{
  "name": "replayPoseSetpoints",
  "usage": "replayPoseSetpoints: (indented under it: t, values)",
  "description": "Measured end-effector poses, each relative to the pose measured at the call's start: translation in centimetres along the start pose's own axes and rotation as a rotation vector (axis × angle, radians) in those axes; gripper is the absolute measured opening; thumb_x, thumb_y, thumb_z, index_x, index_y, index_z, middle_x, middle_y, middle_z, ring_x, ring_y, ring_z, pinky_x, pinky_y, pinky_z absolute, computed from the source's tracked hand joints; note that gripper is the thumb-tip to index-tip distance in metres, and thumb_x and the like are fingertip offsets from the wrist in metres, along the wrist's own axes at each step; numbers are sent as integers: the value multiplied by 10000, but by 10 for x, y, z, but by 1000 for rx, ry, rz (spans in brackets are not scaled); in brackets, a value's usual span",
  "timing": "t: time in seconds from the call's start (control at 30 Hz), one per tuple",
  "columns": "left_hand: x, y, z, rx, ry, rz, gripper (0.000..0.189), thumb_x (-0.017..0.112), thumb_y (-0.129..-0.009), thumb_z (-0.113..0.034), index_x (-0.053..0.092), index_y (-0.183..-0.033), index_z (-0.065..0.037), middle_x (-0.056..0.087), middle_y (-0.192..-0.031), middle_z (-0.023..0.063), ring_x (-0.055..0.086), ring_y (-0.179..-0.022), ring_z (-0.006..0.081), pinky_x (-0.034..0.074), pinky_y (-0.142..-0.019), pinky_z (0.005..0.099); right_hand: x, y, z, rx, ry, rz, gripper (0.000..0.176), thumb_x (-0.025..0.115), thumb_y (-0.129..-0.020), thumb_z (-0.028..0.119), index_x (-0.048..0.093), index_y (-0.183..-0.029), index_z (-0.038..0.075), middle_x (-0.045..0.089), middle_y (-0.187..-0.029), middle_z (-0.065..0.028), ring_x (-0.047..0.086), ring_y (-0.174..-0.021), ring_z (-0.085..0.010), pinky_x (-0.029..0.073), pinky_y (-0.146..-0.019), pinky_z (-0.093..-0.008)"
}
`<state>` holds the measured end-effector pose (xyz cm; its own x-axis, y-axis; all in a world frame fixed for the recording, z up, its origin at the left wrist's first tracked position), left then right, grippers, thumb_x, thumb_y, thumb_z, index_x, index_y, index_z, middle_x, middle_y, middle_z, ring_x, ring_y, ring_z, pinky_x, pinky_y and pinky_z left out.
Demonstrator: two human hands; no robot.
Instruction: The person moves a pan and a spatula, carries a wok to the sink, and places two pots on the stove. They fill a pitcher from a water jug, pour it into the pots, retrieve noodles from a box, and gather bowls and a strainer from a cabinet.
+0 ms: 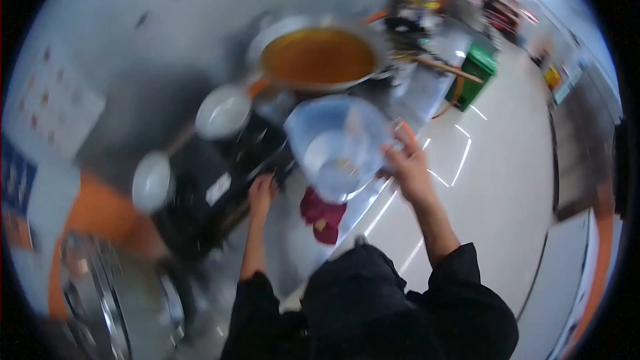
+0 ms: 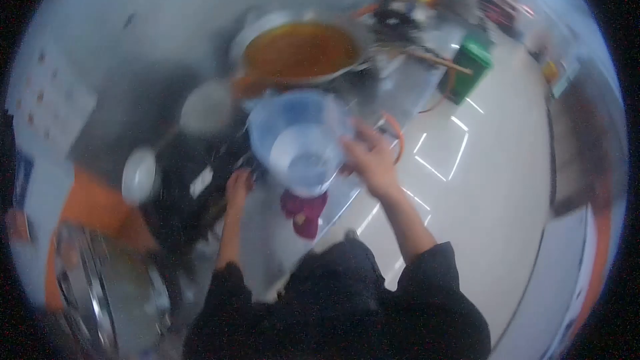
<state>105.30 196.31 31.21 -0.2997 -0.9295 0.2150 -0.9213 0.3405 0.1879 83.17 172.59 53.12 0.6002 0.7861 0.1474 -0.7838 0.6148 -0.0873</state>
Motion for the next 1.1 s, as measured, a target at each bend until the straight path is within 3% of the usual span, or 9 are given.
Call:
replayPoseSetpoints:
  t: [0.07, 0.2, 0.4, 0.47, 0.57, 0.6, 0.7, 0.77, 1.1]
  values:
    - [-1, 20, 9, -35, -298, -71, 232, 534, -859, -236, 602, -930, -26, 578, -682, 59, 544, -626, 119, 440, -548, 247, 14, -13, 5, -21, 47, -11, 463, 579, -839, 208, 468, -1220, -30, 597, -941, -102, 595, -669, -153, 514, -511, -251]
    - [8, 13, 39, 237, -788, -204, 332, 493, -873, -300, 608, -859, 11, 634, -826, 213, 622, -777, 361, 486, -678, 421, 30, -29, 11, -28, 11, -1, 553, 616, -822, 212, 407, -1241, -83, 578, -807, -120, 547, -522, -158, 441, -473, -249]
    - [33, -23, 0, -44, -1317, -285, 374, 400, -902, -333, 643, -865, -50, 647, -877, 171, 625, -823, 348, 495, -696, 457, 28, -46, -7, -11, 21, -15, 539, 607, -824, 191, 401, -1258, -54, 587, -807, -104, 585, -570, -165, 479, -485, -239]
    - [30, -40, 22, 115, -1456, -153, 359, 377, -904, -311, 653, -888, -82, 649, -879, 166, 628, -831, 337, 498, -699, 462, 3, -54, -33, 52, 173, 35, 547, 607, -817, 174, 391, -1263, -57, 565, -1029, -164, 621, -676, -172, 520, -504, -265]
    - [35, -56, 35, 130, -1526, -39, 313, 428, -871, -250, 643, -923, -28, 623, -971, 199, 609, -889, 349, 490, -727, 472, 8, -50, -21, 81, 187, 24, 531, 633, -805, 176, 430, -1247, -40, 609, -821, -84, 584, -559, -120, 483, -487, -237]
    - [33, -54, 28, -95, -1260, -292, 337, 444, -876, -255, 619, -915, 31, 637, -900, 203, 629, -819, 321, 505, -637, 432, 12, -48, -19, 50, 78, 42, 527, 636, -809, 188, 436, -1242, -36, 598, -777, -65, 570, -552, -104, 460, -480, -223]
    - [10, -90, 75, -225, -917, -123, 360, 442, -884, -274, 593, -854, 51, 646, -823, 171, 628, -682, 239, 467, -480, 366, 10, -40, -24, 106, 15, 67, 546, 634, -819, 209, 419, -1259, -32, 601, -764, -55, 544, -532, -85, 438, -473, -214]
    - [30, -60, 49, -449, -143, -428, 334, 447, -885, -273, 563, -784, 23, 635, -761, 118, 542, -541, 147, 362, -382, 290, 8, -37, -22, 110, 26, 74, 549, 632, -821, 210, 414, -1264, -32, 603, -773, -58, 542, -533, -84, 437, -474, -212]
    - [40, -72, 88, -331, 469, -425, 310, 458, -887, -307, 543, -852, -11, 587, -702, 53, 477, -527, 122, 328, -423, 263, 7, -21, -19, 148, 22, 87, 556, 617, -823, 191, 397, -1288, -20, 606, -773, -57, 548, -551, -80, 440, -491, -208]
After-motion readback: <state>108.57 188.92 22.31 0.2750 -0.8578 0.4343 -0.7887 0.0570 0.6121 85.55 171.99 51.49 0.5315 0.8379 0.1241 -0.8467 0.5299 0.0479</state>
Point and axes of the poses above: each hand's wrist, its own y-axis away from the middle knuckle, its own x-axis out of the palm, z = x × y, the point moved 3 cm from there along -y, towards the middle knuckle
